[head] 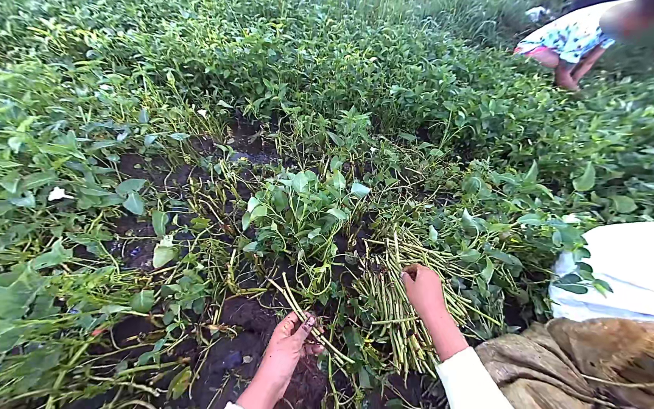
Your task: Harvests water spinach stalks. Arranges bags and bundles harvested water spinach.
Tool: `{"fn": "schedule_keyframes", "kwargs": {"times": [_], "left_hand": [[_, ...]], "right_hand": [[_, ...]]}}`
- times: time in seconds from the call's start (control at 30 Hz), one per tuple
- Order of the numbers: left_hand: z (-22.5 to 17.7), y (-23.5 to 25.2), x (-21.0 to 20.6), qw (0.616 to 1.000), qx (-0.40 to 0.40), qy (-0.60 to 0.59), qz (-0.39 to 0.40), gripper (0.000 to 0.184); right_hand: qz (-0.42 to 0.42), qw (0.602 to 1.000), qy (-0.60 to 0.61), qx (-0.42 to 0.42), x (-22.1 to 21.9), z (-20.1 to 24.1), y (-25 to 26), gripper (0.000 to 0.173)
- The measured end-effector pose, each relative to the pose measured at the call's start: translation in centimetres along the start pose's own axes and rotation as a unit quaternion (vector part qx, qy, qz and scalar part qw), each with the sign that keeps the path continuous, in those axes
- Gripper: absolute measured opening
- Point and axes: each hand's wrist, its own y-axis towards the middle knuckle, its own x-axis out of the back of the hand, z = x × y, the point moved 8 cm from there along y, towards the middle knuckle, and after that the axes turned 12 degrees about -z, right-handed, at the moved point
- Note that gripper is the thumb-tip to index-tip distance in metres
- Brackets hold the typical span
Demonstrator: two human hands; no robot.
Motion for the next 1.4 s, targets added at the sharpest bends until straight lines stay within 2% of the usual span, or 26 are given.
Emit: {"fn": "schedule_keyframes", "kwargs": {"times": [0.07,0.23,0.37,0.43,0.5,0.53,0.63,0.7,0.8,0.87,1.0,1.1,1.17,1.23,1.4], "left_hand": [[-0.3,0.2,0.3,1.000,0.001,-0.001,0.002,0.011],[0.0,0.3,0.4,1.000,-0.007,0.013,0.015,0.016],[0.2,0.0,0.7,1.000,-0.002,0.018,0.007,0.026],[0.4,-0.3,1.1,1.000,-0.003,0.026,0.003,0.022],[0.7,-0.4,1.2,1.000,-0.004,0.020,-0.003,0.017],[0.8,-0.5,1.3,1.000,-0.006,0.014,-0.006,0.016],[0.6,-0.7,2.0,1.000,-0.006,0.005,-0.015,0.014],[0.5,-1.0,2.3,1.000,0.000,0.006,-0.017,0.013],[0.7,-1.4,2.1,1.000,0.012,0.011,-0.016,0.012],[0.8,-1.5,2.1,1.000,0.015,0.015,-0.008,0.011],[0.5,-1.5,2.3,1.000,-0.001,0.016,0.018,0.011],[0.2,-1.7,1.6,0.998,-0.014,0.026,0.062,0.012],[-0.3,-1.7,0.9,0.997,-0.017,0.030,0.073,0.012],[-0.7,-1.8,0.4,0.997,-0.015,0.034,0.074,0.013],[-0.5,-1.8,1.0,0.998,-0.002,0.022,0.062,0.021]], "right_hand": [[0.018,0.997,0.058,0.037,-0.2,2.1,-3.0,0.025],[0.215,0.957,0.158,0.117,-5.0,7.1,-12.1,0.026],[0.264,0.943,0.145,0.143,-7.8,8.3,-15.0,0.024],[0.286,0.935,0.139,0.159,-8.4,8.9,-15.9,0.026],[0.271,0.937,0.141,0.170,-7.5,9.0,-14.7,0.027],[0.234,0.948,0.140,0.162,-6.5,8.5,-12.8,0.027],[0.045,0.993,0.079,0.080,-2.2,4.4,-4.0,0.026],[-0.023,1.000,-0.004,0.019,-1.0,0.6,1.1,0.026],[0.011,0.989,-0.146,0.019,-2.7,-2.3,4.5,0.030],[0.021,0.986,-0.158,0.037,-2.9,-2.2,4.6,0.029],[-0.008,0.999,0.015,0.040,1.1,0.6,3.1,0.025],[0.068,0.982,0.176,0.024,1.8,3.4,-0.6,0.022],[0.156,0.952,0.263,0.011,0.1,5.7,-4.4,0.021],[0.223,0.927,0.301,0.017,-2.3,7.4,-7.8,0.026],[0.282,0.902,0.326,0.027,-7.9,9.6,-12.9,0.029]]}}
